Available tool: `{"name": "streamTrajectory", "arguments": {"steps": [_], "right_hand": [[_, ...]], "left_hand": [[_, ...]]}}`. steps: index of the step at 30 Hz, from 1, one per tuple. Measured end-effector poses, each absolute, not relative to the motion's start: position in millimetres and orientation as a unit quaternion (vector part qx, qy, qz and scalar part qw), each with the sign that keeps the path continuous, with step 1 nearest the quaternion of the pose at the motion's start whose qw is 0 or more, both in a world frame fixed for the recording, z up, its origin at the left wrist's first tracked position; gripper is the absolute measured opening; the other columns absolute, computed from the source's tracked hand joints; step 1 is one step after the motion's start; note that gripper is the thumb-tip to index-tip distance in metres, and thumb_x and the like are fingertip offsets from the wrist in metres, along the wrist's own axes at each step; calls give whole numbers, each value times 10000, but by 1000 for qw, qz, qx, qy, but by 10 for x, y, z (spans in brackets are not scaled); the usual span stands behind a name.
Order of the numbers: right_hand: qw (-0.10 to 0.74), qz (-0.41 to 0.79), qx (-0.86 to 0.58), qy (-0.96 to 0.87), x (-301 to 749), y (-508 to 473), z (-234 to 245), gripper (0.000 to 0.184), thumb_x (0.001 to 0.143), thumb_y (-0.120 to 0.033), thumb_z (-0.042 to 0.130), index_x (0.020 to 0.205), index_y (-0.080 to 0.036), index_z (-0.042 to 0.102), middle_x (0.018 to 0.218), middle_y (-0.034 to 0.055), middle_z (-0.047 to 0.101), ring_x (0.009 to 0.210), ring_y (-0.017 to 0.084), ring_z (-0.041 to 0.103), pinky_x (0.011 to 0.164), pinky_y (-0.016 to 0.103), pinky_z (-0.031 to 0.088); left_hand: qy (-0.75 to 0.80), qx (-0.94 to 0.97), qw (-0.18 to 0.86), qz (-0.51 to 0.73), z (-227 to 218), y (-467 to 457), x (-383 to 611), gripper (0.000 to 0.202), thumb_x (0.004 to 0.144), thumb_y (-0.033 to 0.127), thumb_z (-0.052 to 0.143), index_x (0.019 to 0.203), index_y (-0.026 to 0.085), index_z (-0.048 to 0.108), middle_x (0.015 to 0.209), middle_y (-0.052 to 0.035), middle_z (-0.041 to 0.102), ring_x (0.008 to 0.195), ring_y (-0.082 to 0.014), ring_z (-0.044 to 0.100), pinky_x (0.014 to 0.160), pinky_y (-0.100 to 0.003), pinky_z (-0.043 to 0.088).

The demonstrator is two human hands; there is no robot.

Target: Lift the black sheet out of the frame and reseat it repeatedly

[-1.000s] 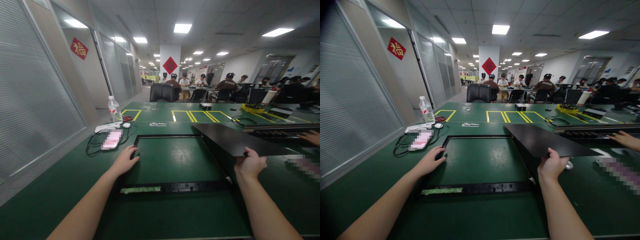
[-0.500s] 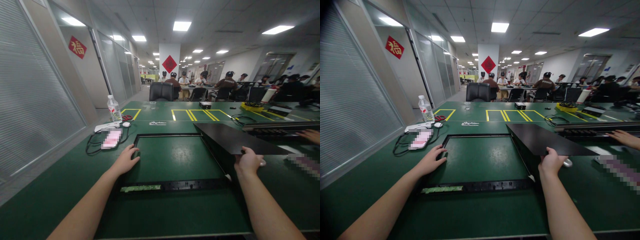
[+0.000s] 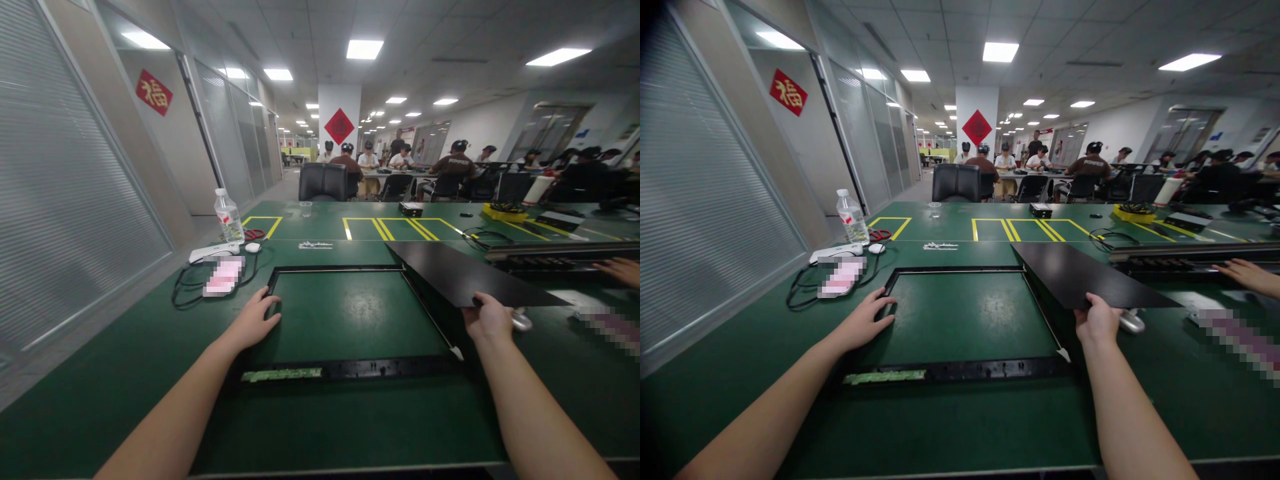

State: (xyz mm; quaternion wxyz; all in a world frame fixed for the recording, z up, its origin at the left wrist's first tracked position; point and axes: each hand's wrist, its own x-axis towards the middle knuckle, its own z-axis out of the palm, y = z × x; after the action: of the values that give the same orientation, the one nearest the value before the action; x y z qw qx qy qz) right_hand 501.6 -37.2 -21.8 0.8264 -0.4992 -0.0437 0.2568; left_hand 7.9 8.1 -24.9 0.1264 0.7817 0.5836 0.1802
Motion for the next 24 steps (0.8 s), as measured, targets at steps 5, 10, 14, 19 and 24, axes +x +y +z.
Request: {"name": "streamTrajectory", "arguments": {"steps": [5,10,14,19,24], "right_hand": [[838,265,-476,-27,4960,-383,-169,477,636,8,567,971,-279,385,902,-64,585,695,110,644,539,216,565],[838,272,-472,-26,4965,-373,-178,472,626,8,582,941,-274,373,962,-56,597,688,107,650,560,239,575],[838,273,-472,-32,4966,-358,-180,462,635,6,586,935,-276,378,958,-70,589,683,97,645,560,232,575],[833,289,-471,-32,4943,-356,-166,445,671,7,567,955,-279,379,955,-81,597,674,87,645,533,215,573],[833,293,-468,-27,4916,-373,-143,449,682,14,565,963,-284,381,972,-79,598,672,84,643,513,205,570]], "left_hand": [[577,785,129,186,-267,88,71,457,814,395,544,1185,157,664,1526,-195,412,1411,-361,396,1148,-494,327],[576,783,130,193,-271,90,71,447,806,392,555,1174,165,669,1522,-190,419,1403,-365,407,1137,-505,341],[581,785,128,175,-272,90,78,470,824,388,532,1203,142,659,1531,-209,391,1414,-361,390,1151,-480,320],[576,787,123,186,-287,93,72,442,817,382,555,1188,168,661,1524,-185,416,1407,-360,401,1141,-496,337],[576,787,126,182,-279,86,72,438,823,381,547,1189,168,660,1531,-187,408,1413,-360,392,1144,-503,329]]}}
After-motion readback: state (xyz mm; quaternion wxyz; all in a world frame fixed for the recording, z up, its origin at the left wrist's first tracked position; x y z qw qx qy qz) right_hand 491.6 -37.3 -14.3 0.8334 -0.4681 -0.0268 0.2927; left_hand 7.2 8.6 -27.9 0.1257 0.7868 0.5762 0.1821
